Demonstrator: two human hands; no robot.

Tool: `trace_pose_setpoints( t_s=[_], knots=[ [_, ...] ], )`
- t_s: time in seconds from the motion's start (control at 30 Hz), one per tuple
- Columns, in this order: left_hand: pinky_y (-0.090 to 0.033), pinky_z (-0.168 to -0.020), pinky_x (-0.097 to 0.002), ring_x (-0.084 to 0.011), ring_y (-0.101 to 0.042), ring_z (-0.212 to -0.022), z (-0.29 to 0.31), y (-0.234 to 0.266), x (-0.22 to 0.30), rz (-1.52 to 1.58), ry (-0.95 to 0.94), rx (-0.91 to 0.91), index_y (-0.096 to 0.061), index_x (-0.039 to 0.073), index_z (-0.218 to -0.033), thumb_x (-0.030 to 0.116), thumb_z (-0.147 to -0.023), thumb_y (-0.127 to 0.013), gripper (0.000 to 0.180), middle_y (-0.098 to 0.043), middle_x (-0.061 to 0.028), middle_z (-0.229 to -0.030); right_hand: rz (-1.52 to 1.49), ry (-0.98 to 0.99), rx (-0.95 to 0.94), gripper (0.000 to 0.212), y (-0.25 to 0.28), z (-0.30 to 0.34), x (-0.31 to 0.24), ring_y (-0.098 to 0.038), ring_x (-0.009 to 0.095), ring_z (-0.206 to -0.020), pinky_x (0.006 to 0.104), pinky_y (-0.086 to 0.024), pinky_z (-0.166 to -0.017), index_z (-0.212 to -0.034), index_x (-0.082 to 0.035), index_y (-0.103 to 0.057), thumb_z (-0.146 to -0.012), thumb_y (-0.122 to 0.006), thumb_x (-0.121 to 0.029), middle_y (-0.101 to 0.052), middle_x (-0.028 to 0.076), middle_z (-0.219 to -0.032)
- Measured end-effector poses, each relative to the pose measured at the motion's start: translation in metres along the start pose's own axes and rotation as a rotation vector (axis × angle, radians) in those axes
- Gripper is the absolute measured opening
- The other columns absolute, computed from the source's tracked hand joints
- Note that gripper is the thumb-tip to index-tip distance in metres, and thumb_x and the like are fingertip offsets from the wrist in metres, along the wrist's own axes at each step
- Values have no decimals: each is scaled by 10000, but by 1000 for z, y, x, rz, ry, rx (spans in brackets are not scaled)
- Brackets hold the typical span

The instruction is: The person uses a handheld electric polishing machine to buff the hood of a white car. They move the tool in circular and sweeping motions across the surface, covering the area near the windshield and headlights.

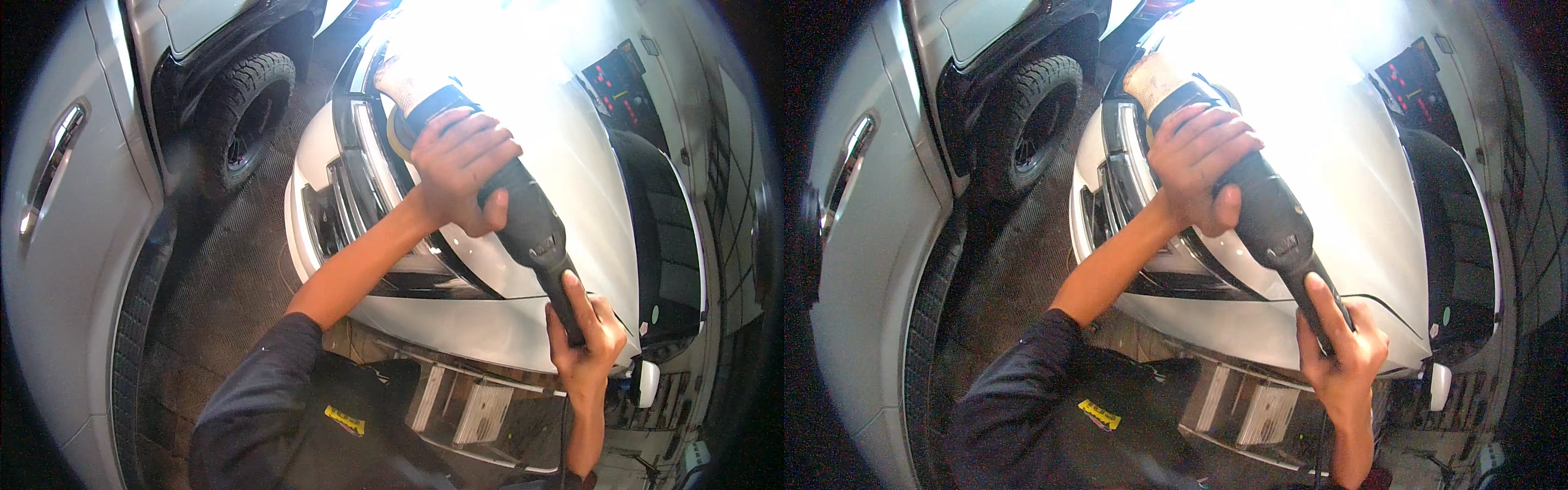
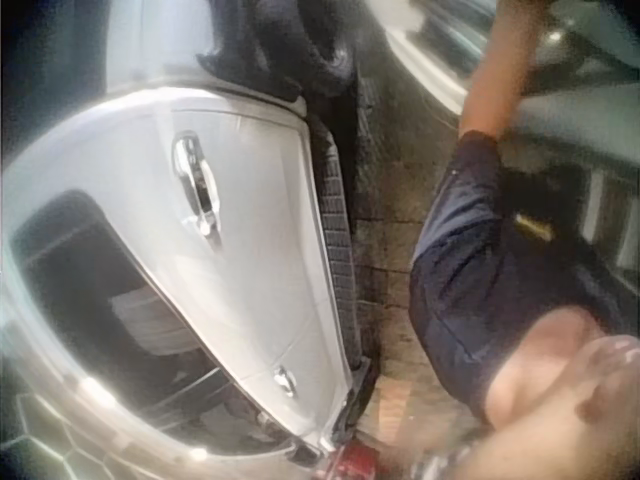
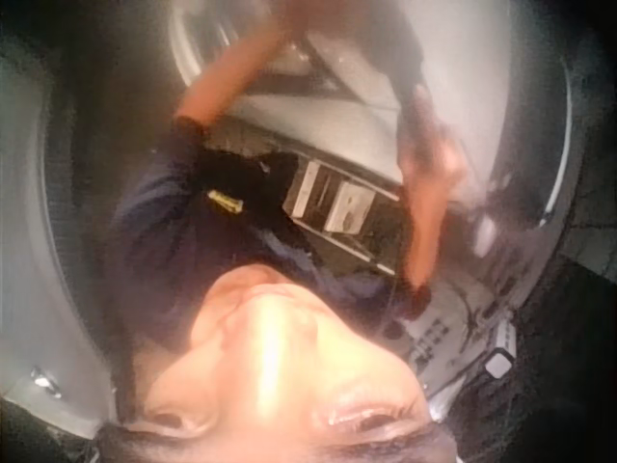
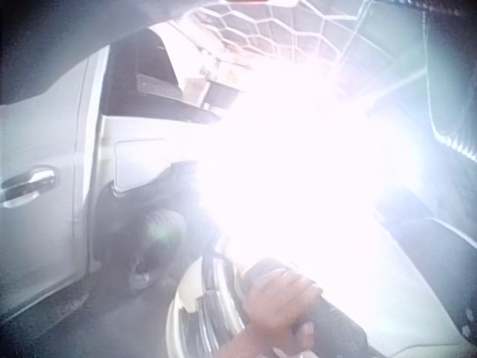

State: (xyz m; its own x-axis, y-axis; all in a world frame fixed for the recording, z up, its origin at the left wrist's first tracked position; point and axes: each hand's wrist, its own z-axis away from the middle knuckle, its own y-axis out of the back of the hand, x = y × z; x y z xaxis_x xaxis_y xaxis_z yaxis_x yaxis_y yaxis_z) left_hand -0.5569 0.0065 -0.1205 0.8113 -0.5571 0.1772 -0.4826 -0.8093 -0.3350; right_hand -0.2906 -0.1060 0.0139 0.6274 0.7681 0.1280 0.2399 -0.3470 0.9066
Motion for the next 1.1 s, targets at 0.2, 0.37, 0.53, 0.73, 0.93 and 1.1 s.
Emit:
trace_pose_setpoints(
  t_s=[0.2,0.37,0.53,0.73,0.93,1.1],
  knots=[
    [-516,-1037,-505,-336,-763,-1028,2,-6,-52,-3,43,13,-802,80,-1003,446,-1024,-411,536,-797,-122,-1014,7,21,47,727,-27,-49,-10,-684,294,-637,413,-541,-599,-1474,-211,-718,-803,-848,36,-697,166,-802],
    [-520,-1043,-498,-351,-763,-1048,-2,-6,-107,-56,15,-7,-810,81,-1011,486,-1055,-392,584,-802,-125,-1001,-79,-51,-5,690,-45,-101,-17,-764,278,-777,403,-579,-736,-1486,-239,-710,-849,-849,-13,-788,177,-926],
    [-531,-1031,-490,-363,-767,-1032,-17,-23,-131,44,4,-100,-827,80,-1008,487,-1042,-440,563,-807,-144,-989,-56,-206,-60,683,-58,-122,-18,-823,304,-966,381,-621,-868,-1500,-250,-696,-871,-837,-25,-817,208,-1153],
    [-539,-1021,-487,-364,-778,-1024,-34,-36,-94,277,105,-377,-839,67,-963,515,-1029,-487,574,-818,-153,-977,-278,-298,77,668,-35,-78,-29,-781,315,-1181,386,-608,-985,-1517,-178,-671,-883,-828,-35,-776,218,-1296],
    [-540,-971,-468,-345,-772,-982,-31,14,-64,234,-43,-444,-832,68,-982,503,-993,-518,536,-815,-133,-967,-390,-261,10,726,-48,-15,-58,-764,364,-828,415,-605,-804,-1582,-112,-599,-892,-798,-11,-780,241,-1025],
    [-432,-1159,-504,-319,-763,-1108,-31,60,-55,256,3,-547,-829,41,-938,619,-1088,-322,783,-821,-116,-991,-700,-333,90,840,-79,16,-116,-659,330,-653,448,-549,-573,-1645,-49,-484,-863,-789,-24,-657,248,-930]
  ],
)
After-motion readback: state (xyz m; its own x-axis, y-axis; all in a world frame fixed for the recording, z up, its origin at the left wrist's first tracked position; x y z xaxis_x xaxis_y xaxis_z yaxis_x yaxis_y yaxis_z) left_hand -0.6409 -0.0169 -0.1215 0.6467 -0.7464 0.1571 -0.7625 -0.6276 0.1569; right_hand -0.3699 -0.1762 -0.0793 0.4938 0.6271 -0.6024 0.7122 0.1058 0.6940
